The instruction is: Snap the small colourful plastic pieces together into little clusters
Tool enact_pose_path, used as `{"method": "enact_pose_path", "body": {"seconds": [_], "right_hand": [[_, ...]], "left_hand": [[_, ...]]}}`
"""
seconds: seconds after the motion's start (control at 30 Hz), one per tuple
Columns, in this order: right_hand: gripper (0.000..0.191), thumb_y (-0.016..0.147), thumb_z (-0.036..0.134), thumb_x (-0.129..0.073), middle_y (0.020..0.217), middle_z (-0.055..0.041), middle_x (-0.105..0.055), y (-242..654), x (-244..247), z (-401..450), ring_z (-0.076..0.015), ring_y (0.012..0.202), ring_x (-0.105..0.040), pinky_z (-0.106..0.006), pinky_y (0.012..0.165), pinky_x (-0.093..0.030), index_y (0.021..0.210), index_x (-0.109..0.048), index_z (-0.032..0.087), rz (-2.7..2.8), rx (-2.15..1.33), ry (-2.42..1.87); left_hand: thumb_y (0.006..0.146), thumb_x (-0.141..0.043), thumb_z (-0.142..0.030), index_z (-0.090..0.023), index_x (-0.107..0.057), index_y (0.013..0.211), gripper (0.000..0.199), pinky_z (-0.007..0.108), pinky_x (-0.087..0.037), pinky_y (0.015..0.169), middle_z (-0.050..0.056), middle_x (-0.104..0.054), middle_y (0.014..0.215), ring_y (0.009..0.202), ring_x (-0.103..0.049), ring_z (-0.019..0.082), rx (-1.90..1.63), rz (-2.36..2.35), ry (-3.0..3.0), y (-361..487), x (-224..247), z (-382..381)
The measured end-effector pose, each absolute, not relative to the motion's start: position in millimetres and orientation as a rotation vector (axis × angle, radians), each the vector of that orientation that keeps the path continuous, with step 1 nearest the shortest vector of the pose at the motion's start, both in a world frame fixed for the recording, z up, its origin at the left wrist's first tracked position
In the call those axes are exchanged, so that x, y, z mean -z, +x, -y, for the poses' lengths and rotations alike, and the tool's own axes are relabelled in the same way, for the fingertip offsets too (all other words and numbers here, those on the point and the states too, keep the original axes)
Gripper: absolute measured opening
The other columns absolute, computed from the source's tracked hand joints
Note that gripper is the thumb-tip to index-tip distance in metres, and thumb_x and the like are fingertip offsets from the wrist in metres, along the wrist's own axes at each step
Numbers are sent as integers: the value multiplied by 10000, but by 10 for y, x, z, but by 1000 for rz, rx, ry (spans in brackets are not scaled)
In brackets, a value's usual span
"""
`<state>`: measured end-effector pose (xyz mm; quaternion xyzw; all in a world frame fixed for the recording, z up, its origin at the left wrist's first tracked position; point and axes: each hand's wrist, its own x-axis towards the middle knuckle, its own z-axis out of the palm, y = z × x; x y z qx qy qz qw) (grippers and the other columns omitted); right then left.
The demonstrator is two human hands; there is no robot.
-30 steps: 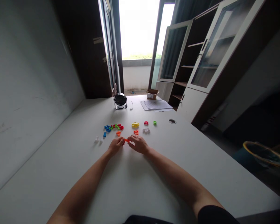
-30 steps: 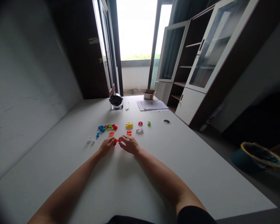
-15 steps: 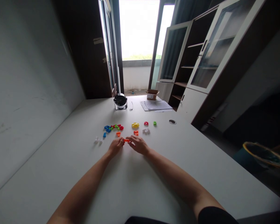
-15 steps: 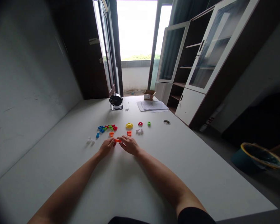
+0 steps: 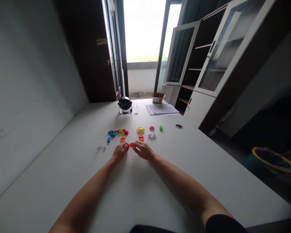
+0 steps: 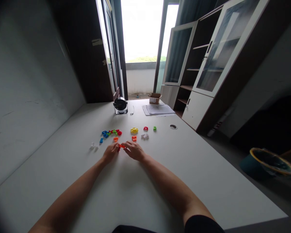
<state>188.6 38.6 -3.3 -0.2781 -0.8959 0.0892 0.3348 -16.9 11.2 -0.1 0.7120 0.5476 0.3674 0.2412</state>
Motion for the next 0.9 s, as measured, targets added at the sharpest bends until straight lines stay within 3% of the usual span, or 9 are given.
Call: {"method": "enact_pose_path", "body": {"seconds": [0.27,0.6,0.8,0.9], "right_hand": [[208,966,266,-515,998,-60,-662,1900,102,-481,-187,867,-625,-303,803,-485,1162,-575,237,2129,-238,-888],[127,910,276,-538,822,-35,-626,2186,191,-809,-185,728,-556,-290,687,-414,1001,-598,210,1803,-116,-1389],[92,871,216,-545,743,-27,-595,2236,275,-886,-182,693,-530,-285,638,-386,784,-577,221,1839,-125,-1455],[79,862,206,-552,749,-29,-599,2241,288,-898,-176,680,-527,-283,634,-378,790,-581,220,1832,-139,-1482]], "left_hand": [[924,-409,-400,-210,-612,841,290,252,-396,671,17,-663,782,701,-597,167,-1094,-1550,1864,-192,2,-114],[873,-494,-309,-208,-617,836,163,261,-347,644,28,-644,808,667,-527,166,-1189,-1685,1846,-211,71,-161],[868,-508,-292,-207,-623,842,145,260,-349,645,28,-652,818,664,-530,162,-1184,-1688,1852,-213,88,-168],[875,-502,-288,-211,-623,847,146,264,-349,641,24,-648,810,656,-531,161,-1172,-1693,1873,-219,99,-169]]}}
